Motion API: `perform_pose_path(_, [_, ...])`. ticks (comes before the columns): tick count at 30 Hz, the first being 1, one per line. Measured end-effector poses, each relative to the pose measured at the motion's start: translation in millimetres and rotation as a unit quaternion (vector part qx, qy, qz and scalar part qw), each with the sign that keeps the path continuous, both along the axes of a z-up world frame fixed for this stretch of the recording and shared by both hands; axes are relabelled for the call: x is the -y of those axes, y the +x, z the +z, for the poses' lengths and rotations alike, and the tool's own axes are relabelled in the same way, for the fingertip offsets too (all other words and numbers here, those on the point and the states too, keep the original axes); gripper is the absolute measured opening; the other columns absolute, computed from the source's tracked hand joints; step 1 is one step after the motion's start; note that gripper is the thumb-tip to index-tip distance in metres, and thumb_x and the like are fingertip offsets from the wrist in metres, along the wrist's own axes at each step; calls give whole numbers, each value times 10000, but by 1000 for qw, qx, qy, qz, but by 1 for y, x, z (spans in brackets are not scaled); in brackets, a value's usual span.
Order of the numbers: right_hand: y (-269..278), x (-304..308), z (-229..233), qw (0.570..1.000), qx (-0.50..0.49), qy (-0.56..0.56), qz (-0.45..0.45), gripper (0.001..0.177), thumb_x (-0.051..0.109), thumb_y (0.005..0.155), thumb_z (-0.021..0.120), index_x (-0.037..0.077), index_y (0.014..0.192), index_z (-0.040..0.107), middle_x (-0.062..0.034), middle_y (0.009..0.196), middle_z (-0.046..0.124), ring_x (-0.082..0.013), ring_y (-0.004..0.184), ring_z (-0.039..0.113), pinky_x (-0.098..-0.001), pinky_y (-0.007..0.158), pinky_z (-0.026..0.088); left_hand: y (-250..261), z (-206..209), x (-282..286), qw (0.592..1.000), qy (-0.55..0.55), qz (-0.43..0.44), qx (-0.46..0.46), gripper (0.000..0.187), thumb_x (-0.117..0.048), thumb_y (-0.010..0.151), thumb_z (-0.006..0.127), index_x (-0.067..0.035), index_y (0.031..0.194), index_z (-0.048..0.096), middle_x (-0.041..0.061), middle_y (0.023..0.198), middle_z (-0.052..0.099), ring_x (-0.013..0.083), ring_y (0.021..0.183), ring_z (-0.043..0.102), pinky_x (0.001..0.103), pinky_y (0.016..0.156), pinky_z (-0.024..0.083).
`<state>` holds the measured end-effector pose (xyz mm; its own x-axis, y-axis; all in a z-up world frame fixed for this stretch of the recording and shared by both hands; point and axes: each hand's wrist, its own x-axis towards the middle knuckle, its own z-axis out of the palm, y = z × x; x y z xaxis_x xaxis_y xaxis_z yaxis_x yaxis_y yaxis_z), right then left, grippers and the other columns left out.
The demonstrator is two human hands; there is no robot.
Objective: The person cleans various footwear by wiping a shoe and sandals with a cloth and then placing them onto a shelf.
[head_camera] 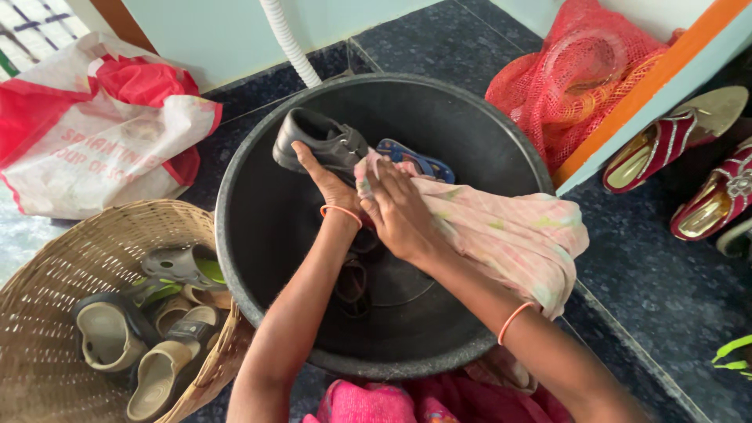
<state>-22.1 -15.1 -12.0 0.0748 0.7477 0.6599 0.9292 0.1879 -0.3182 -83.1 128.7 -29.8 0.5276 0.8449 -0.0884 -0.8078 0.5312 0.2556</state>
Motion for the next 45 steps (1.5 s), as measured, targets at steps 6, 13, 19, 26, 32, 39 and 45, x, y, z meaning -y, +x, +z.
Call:
perform_pose_path(6, [46,-1,15,961,-269,-56,23,554,257,1032,471,-44,1495,427,-273,1492,519,-421,1414,483,-445,1163,363,15,-3,13,990,99,-96,-14,924,-889,768,537,-77,1190,664,84,1110,721,252,978,693,411,937,577])
perform_pose_path(13, [38,10,17,976,-196,-21,95,635,264,1058,433,-84,1571,295,-328,1607,353,-457,1500,329,-458,1208,293,26,-8,4,993,90,-60,-46,946,-911,752,506,-49,1102,679,90,1027,734,247,922,698,381,896,586])
perform_pose_path(19, [19,11,5,992,34,-115,28,630,385,1056,504,-68,1489,436,-323,1521,441,-461,1451,383,-504,1199,292,14,-11,-11,999,7,25,-44,839,-879,755,534,-114,1068,673,44,966,709,227,896,665,386,883,562])
perform_pose_path(26, [48,-1,-2,993,-95,-40,65,545,353,1093,454,-48,1461,493,-287,1519,496,-438,1447,427,-484,1204,311,10,4,-9,994,76,-72,-35,887,-893,771,512,-83,1096,672,83,1050,728,248,931,695,392,885,595])
perform_pose_path(32, [57,3,-9,972,-213,-95,13,465,340,1020,630,-13,1316,566,-218,1313,627,-381,1250,606,-422,1070,466,13,8,-11,968,153,-199,-27,867,-833,866,464,-44,1155,680,109,1083,723,232,936,708,393,873,603])
perform_pose_path(39, [22,0,3,990,-120,74,-11,688,263,1014,646,-81,1540,364,-296,1542,455,-460,1376,479,-474,1127,399,18,-2,-22,969,145,-29,-200,692,-716,910,532,-65,1083,693,101,1011,738,239,888,713,398,810,605])
perform_pose_path(45, [34,6,3,996,-88,23,6,688,415,1095,486,-91,1542,354,-329,1545,429,-492,1433,410,-514,1192,321,2,47,7,968,151,-136,-150,464,-593,921,578,-192,1125,689,49,997,727,192,883,707,370,799,598])
